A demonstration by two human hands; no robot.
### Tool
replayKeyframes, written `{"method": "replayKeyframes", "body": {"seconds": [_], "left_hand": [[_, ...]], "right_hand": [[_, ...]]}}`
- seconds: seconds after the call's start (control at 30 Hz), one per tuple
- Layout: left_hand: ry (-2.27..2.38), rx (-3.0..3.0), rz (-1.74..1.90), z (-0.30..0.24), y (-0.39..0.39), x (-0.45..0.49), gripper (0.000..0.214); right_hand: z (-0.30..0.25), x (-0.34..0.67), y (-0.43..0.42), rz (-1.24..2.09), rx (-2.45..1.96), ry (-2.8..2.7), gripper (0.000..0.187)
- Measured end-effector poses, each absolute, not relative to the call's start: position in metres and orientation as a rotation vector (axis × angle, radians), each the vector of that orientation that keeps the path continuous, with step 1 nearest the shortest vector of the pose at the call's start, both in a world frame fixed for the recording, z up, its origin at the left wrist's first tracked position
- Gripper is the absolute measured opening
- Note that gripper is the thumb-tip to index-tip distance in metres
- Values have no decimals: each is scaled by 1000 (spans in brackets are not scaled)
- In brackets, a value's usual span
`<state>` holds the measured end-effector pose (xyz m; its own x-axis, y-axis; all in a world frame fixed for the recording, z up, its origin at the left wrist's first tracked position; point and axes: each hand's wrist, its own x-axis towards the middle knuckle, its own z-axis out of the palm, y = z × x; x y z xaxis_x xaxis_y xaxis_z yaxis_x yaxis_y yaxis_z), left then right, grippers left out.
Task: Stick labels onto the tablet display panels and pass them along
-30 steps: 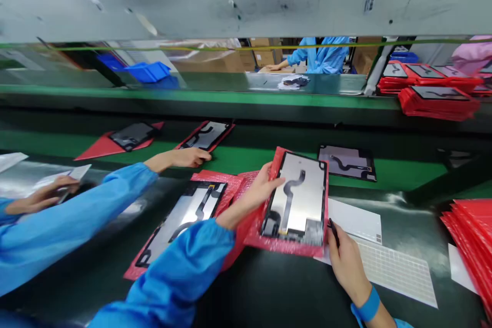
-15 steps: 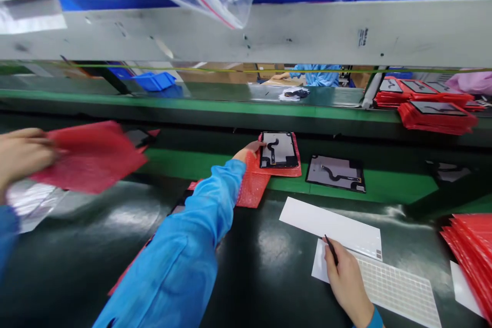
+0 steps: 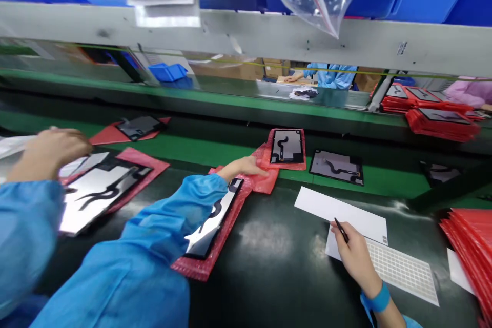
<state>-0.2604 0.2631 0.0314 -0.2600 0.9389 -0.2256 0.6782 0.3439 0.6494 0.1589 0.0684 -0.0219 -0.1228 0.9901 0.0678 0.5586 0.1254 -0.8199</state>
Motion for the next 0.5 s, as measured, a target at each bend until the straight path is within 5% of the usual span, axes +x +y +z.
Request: {"method": "replayKeyframes", "body": {"seconds": [0.37, 0.5], "left_hand": [[2071, 1943, 406, 108, 144, -210, 14], [1905, 2177, 406, 90, 55, -159, 13]], "right_hand": [[-5, 160, 25, 800, -1534, -1469, 45], [2, 206, 3, 628, -1599, -1329, 48]]}}
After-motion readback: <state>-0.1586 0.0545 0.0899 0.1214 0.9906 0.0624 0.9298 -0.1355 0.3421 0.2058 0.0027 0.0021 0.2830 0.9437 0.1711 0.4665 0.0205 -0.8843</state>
